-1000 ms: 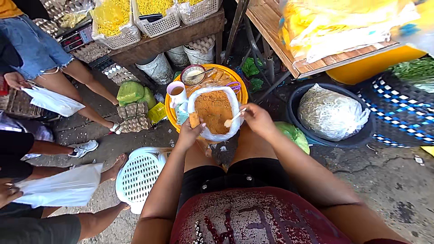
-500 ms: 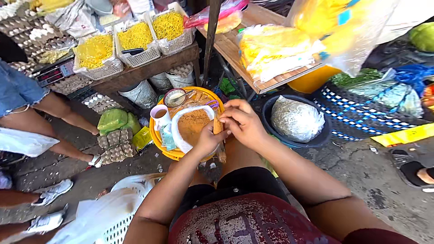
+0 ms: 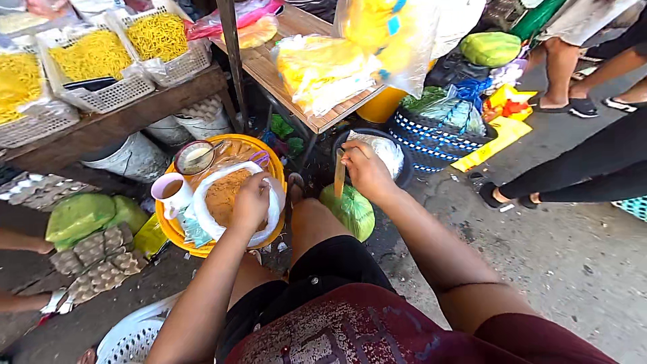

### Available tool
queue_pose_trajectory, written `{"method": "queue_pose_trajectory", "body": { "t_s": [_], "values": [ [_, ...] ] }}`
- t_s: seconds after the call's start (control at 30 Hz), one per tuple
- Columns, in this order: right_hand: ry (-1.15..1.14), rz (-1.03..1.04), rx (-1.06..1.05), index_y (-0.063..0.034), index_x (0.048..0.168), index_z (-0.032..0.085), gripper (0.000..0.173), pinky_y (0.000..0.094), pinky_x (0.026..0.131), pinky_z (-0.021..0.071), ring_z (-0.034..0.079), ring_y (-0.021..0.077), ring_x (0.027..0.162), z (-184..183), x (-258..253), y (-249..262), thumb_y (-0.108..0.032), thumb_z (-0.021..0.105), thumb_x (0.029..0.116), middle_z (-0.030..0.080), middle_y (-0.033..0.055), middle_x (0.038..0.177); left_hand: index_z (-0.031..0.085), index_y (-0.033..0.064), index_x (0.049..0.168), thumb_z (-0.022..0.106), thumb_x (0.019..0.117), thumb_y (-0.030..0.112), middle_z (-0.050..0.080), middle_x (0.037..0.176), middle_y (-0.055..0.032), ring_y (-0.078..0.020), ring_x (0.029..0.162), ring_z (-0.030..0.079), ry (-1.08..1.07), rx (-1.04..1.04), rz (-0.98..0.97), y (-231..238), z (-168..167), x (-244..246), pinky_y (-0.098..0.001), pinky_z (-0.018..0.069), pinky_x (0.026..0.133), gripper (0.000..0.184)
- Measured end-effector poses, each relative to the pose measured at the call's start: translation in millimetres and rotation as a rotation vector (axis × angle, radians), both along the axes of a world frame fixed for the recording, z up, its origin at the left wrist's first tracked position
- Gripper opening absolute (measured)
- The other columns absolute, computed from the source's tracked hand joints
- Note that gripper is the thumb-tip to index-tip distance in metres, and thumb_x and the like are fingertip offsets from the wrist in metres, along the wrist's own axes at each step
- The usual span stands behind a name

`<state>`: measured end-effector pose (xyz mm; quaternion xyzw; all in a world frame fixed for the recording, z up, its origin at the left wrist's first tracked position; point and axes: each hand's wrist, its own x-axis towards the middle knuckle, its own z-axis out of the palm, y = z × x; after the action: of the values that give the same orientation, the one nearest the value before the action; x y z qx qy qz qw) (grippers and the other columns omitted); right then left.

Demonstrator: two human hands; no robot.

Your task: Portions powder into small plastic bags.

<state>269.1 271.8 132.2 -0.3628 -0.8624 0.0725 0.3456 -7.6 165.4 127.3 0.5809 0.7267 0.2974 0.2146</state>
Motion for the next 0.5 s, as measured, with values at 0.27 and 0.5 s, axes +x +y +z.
{"method": "queue_pose_trajectory", "body": {
  "t_s": [0.27,0.5],
  "values": [
    [0.050,-0.048,0.020,0.0066,0.098,0.063,0.014,0.0528,0.095,0.0559,0.066,0.0411,0.116,-33,-1,4,-0.005,0.055,0.1007,0.065,0.0260,0.122,0.073,0.0024,0.116,0.071,0.0946,0.014,0.063,0.130,-0.0192,-0.0341,0.125,0.059,0.104,0.103,-0.137,3,7,-3,-0.0529,0.0482,0.106,0.024],
    [0.089,0.178,-0.001,0.0057,0.094,0.062,0.013,0.0469,0.100,0.0552,0.064,0.0378,0.121,-14,-19,-10,-0.003,0.056,0.1002,0.065,0.0243,0.122,0.074,0.0060,0.116,0.073,0.0937,0.016,0.065,0.128,-0.0131,-0.0249,0.121,0.062,-0.011,0.127,-0.293,4,25,29,-0.0450,0.0516,0.102,0.024]
  ]
}}
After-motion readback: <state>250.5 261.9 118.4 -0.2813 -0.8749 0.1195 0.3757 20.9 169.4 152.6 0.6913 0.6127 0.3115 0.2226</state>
